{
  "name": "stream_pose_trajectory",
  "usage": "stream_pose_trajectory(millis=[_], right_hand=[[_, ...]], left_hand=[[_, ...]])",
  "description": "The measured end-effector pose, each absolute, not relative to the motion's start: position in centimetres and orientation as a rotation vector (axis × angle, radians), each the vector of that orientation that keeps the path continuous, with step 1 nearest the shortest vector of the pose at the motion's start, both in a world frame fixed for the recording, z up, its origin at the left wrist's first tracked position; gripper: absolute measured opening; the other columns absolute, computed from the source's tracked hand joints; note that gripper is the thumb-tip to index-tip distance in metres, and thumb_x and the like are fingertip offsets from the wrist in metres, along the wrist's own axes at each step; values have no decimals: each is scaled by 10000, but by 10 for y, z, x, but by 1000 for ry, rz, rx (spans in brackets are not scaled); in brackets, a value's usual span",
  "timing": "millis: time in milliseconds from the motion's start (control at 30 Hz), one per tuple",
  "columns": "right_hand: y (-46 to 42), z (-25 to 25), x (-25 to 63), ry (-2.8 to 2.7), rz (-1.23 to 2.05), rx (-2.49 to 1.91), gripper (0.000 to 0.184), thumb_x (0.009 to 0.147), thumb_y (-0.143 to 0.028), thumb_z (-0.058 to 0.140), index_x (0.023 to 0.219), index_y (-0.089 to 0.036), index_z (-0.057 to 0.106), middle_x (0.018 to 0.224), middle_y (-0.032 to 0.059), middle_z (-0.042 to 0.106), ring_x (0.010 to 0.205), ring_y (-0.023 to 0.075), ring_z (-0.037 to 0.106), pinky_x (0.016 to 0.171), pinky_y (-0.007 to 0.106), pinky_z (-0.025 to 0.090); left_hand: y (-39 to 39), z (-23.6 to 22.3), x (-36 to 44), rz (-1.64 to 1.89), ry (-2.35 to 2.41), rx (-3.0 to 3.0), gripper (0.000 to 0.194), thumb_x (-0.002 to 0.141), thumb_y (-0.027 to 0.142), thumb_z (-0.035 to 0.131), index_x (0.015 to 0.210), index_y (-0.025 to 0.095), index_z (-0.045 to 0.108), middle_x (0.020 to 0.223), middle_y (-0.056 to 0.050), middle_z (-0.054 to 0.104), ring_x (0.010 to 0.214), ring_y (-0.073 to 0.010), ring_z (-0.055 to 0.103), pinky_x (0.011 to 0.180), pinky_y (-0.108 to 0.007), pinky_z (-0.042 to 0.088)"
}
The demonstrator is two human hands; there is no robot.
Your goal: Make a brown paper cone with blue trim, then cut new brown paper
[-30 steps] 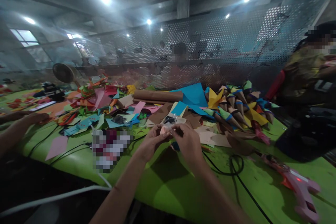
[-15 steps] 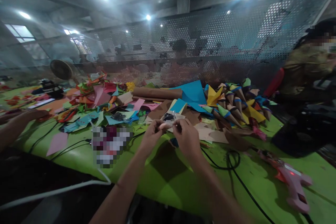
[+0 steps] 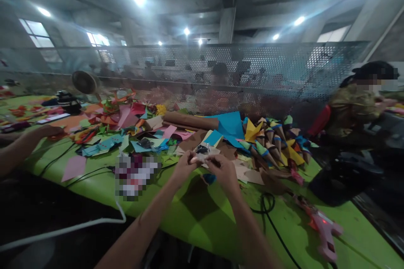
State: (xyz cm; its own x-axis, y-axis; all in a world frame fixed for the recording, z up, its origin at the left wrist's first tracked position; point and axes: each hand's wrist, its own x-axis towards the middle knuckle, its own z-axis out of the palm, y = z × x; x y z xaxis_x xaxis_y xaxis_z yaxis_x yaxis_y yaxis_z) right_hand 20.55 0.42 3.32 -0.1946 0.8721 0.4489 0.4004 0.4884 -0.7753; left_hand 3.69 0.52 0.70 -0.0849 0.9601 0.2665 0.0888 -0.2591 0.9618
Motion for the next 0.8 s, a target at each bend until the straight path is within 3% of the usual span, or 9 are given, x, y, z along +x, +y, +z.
stream_pose_trajectory(millis=[133, 500, 700, 800], right_hand=[[8, 33, 210, -1770, 641, -1081, 242, 813, -364, 581, 870, -184, 733, 849, 62, 730, 790, 230, 656, 693, 309, 475], [14, 25, 211, -1685, 891, -1093, 172, 681, -333, 682, 769, -188, 709, 723, 20, 677, 696, 199, 607, 639, 292, 455], [20, 16, 210, -1487, 1195, -1083, 352, 641, -493, 731, 770, -188, 611, 652, 0, 641, 571, 162, 587, 548, 274, 462], [19, 15, 210, -1393, 1277, -1078, 394, 604, -487, 794, 775, -187, 604, 653, -2, 640, 561, 149, 587, 552, 266, 468]], left_hand=[[7, 11, 35, 1379, 1190, 1482, 187, 652, 176, 669, 726, 187, 498, 676, 59, 491, 671, -120, 444, 661, -240, 367], [16, 26, 26, 1151, 1171, 1644, 137, 647, 157, 631, 752, 188, 549, 696, 45, 526, 698, -142, 457, 652, -260, 334], [23, 27, 28, 1110, 1084, 1611, 164, 626, 192, 657, 762, 194, 564, 708, 49, 533, 701, -143, 467, 638, -255, 349], [25, 25, 29, 1093, 1016, 1539, 197, 602, 190, 677, 763, 192, 563, 700, 52, 524, 685, -131, 461, 633, -244, 356]])
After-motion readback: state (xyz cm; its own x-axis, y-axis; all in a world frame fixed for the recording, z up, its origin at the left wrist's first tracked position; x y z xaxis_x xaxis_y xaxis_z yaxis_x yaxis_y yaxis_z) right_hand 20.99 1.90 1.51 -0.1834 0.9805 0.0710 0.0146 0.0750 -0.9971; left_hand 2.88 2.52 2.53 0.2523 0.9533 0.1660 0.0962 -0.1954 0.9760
